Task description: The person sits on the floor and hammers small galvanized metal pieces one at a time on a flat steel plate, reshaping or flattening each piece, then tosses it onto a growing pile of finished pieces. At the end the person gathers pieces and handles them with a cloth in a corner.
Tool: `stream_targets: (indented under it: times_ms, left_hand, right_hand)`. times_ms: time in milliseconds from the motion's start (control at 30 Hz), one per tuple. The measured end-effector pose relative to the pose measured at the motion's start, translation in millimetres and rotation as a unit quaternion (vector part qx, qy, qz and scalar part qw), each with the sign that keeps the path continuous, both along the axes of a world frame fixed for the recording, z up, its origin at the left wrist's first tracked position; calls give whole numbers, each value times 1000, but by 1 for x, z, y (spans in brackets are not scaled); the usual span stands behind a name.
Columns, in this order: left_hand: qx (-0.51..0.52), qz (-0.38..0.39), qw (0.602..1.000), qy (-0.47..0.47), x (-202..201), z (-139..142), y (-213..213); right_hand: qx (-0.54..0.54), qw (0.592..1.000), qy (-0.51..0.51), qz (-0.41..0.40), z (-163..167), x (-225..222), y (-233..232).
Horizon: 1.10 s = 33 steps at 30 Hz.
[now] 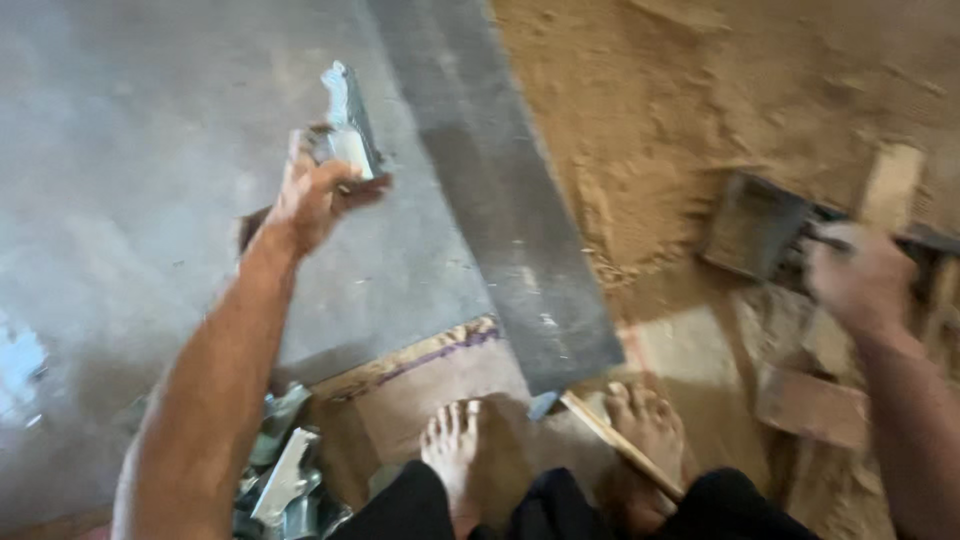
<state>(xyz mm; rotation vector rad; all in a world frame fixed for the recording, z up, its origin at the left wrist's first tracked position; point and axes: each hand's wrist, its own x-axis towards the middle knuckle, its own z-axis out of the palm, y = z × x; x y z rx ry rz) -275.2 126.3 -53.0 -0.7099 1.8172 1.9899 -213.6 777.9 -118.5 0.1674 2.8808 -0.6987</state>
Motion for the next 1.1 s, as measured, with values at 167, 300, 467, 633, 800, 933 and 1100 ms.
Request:
stream_targets:
  times_ms: [167, 300, 467, 633, 800, 933, 1100]
  left_hand:
    - [296, 49, 948, 110, 79, 59, 0]
    - [183, 26, 977, 103, 116, 55, 30]
    - [-188, -135, 971, 55, 139, 45, 30]
    - [-175, -91, 979, 56, 168, 35, 13]
    - [-426, -121, 892, 95, 180, 11, 6]
    - [-650, -158, 724, 168, 195, -2, 7]
    - [-445, -142, 877, 116, 213, -10, -9]
  right_hand:
    - [-369, 910, -118, -144, 55, 1, -41]
    - [-364, 905, -201, -91, 112, -2, -123]
    - [-223, 944, -201, 136, 142, 6, -221]
    - [-227, 935, -108, 249, 124, 23, -279]
    - [-194, 900, 96, 379, 112, 37, -315]
    - [-142, 901, 127, 389, 115, 39, -323]
    - [-157, 904, 106, 384, 112, 38, -318]
